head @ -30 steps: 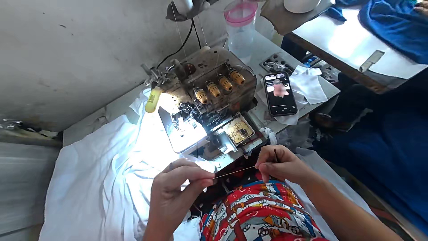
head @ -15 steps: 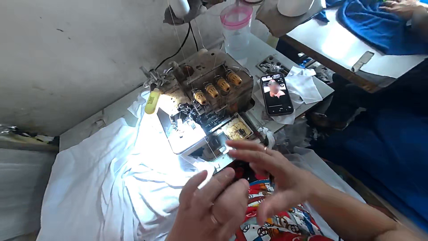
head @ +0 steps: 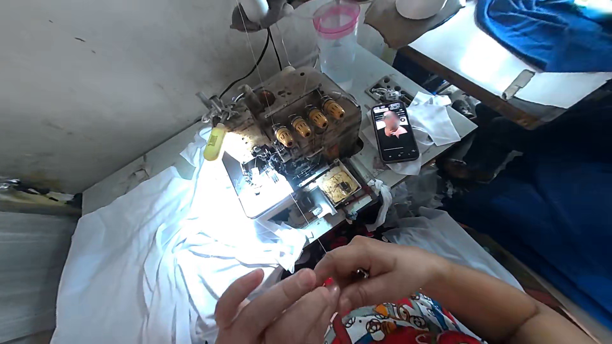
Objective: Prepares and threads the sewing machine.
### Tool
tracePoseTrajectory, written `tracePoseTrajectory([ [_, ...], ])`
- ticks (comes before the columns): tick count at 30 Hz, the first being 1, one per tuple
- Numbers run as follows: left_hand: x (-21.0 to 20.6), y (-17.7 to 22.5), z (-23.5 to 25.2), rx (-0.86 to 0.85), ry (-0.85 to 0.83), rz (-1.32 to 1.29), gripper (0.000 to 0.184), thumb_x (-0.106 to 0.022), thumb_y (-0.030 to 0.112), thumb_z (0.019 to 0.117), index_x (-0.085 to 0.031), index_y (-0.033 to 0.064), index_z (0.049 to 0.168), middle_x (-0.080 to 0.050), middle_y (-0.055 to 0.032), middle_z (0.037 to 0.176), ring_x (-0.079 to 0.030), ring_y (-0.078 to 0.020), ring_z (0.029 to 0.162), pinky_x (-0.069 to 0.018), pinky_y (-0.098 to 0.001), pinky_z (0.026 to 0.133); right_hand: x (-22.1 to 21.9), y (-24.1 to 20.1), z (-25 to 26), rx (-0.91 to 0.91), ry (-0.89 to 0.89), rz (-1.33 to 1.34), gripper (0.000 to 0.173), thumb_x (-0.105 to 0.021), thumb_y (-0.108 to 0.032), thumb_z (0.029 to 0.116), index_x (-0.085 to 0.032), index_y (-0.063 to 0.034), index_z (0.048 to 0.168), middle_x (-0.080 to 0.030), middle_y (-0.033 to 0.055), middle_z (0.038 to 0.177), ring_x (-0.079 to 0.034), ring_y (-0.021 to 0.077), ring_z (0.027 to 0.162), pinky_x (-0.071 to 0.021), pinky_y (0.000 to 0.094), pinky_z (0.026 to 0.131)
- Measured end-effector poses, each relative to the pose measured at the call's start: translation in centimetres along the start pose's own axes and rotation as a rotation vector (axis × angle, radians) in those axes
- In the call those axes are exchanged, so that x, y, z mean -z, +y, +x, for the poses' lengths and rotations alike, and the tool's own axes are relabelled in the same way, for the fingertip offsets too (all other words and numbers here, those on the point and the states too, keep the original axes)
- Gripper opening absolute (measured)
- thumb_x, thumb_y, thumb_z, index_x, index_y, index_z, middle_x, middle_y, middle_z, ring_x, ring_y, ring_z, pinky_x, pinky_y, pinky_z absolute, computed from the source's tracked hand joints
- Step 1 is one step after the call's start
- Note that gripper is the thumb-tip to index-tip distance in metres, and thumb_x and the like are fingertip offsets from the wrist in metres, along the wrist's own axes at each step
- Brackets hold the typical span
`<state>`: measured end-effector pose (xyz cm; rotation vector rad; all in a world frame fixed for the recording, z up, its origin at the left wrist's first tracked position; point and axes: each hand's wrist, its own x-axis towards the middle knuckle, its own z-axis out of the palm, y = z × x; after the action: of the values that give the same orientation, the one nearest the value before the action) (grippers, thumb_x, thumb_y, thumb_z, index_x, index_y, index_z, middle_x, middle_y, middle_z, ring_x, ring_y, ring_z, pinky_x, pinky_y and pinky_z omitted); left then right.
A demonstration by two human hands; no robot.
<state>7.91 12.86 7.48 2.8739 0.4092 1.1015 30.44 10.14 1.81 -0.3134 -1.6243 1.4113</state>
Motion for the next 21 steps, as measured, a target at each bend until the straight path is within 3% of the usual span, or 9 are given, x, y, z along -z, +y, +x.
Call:
tracePoseTrajectory([
  [6,-0.3,-0.7,-0.4,0.187,-0.005,-0.007,0.008,-0.061,0.033,0.1031,-0.069,0.0295,0.105,-0.064,0.0173,0.113,-0.045,-0.0008,0.132,-0.0108,-0.0338,0.122,0.0,0.7,0.0,-0.068,0.13,0.044,0.022,-0.06,-0.014,0.1022,-0.06,0.0063,0.11,-0.05,-0.0052,0.071,-0.042,-0.0083,0.062,-0.0341,0.0076,0.057],
  [9,-0.5,-1.3,-0.6,0.308,-0.041,-0.122,0.008,-0.063,0.039,0.1013,-0.07,0.0347,0.102,-0.065,0.0205,0.111,-0.045,-0.0001,0.133,-0.0153,-0.0354,0.122,-0.1,0.8,-0.1,-0.078,0.181,0.0,0.016,-0.058,-0.012,0.1027,-0.06,0.0043,0.104,-0.052,-0.0043,0.071,-0.045,-0.0085,0.062,-0.0372,0.0069,0.058],
  [15,-1.2,-1.9,-0.8,0.444,-0.05,-0.213,0.02,-0.061,0.049,0.0993,-0.071,0.0318,0.095,-0.067,0.0183,0.108,-0.048,-0.0004,0.131,-0.0219,-0.0341,0.12,-0.2,0.8,0.0,-0.04,0.226,-0.131,0.015,-0.056,-0.008,0.103,-0.061,0.0059,0.101,-0.054,-0.0001,0.072,-0.045,-0.0069,0.062,-0.0363,0.0067,0.058],
  [21,-2.5,-2.0,-0.6,0.41,-0.091,-0.113,0.032,-0.043,0.051,0.1069,-0.057,0.0245,0.095,-0.063,0.011,0.11,-0.047,-0.0037,0.132,-0.0245,-0.0336,0.118,-0.7,1.3,0.0,0.022,0.329,-0.284,0.017,-0.06,-0.009,0.1012,-0.058,0.005,0.111,-0.047,-0.0001,0.064,-0.042,-0.0045,0.056,-0.0351,0.0077,0.055],
])
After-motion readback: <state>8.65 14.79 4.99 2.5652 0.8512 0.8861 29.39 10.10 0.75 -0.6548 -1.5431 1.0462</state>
